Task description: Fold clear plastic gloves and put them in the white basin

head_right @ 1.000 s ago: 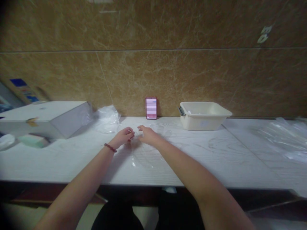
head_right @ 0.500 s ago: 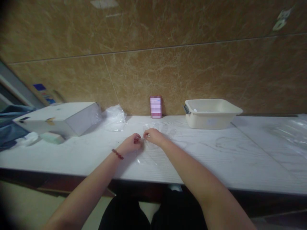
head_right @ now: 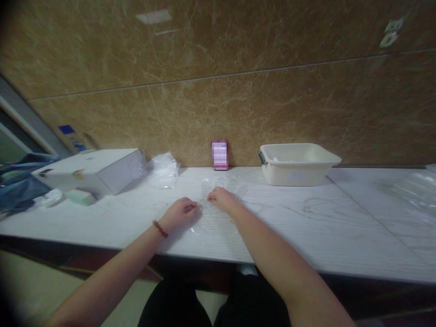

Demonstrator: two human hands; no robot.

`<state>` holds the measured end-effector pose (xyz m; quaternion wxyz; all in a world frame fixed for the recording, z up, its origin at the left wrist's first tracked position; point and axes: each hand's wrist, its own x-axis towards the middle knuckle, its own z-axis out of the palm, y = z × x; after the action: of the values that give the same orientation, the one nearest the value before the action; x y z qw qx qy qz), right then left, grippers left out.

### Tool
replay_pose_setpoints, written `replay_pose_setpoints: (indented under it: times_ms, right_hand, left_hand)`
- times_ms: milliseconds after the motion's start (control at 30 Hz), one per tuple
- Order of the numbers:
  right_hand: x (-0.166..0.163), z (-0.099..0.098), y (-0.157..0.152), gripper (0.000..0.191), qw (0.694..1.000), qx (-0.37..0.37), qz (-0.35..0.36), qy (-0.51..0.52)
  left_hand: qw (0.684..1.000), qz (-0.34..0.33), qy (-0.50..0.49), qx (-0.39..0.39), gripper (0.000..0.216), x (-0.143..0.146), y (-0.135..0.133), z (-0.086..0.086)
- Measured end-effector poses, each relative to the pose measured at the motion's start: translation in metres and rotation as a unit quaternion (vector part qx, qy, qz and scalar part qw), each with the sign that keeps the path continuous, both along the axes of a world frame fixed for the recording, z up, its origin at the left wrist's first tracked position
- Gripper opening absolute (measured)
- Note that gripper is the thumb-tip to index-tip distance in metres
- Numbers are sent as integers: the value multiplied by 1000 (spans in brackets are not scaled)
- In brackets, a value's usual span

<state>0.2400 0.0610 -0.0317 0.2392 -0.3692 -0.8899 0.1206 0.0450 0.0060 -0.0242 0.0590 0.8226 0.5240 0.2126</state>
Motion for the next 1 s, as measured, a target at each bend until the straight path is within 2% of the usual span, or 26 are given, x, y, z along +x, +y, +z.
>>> replay_pose_setpoints:
  times_ms: [100,167,300,433,567,733,1000]
  right_hand:
    - [3,3,-1,21,1000,-7,8,-11]
    - [5,7,-3,21,999,-7,21,-25]
    - [8,11,-6,24,999,-5,33,-35]
    - [12,10,-5,25,999,-12,33,-34]
    - [16,12,-5,23,999,-19,45,-21]
    - [20,12,-3,23,998,-28,60,-22]
    - [23,6,2,25,997,-38,68,-25]
  left_hand:
    - [999,15,-20,-40,31,-11,25,11]
    - [998,-28,-7,-60,31,-19,46,17]
    - [998,-49,-11,-29,32,-32,69,12]
    - [993,-114,4,-10,36,-38,66,-1]
    - [989,-137,44,-30,41,-34,56,0]
    - [986,-114,98,-77,45,-22,48,7]
    - [983,-91,127,-92,45,-12,44,9]
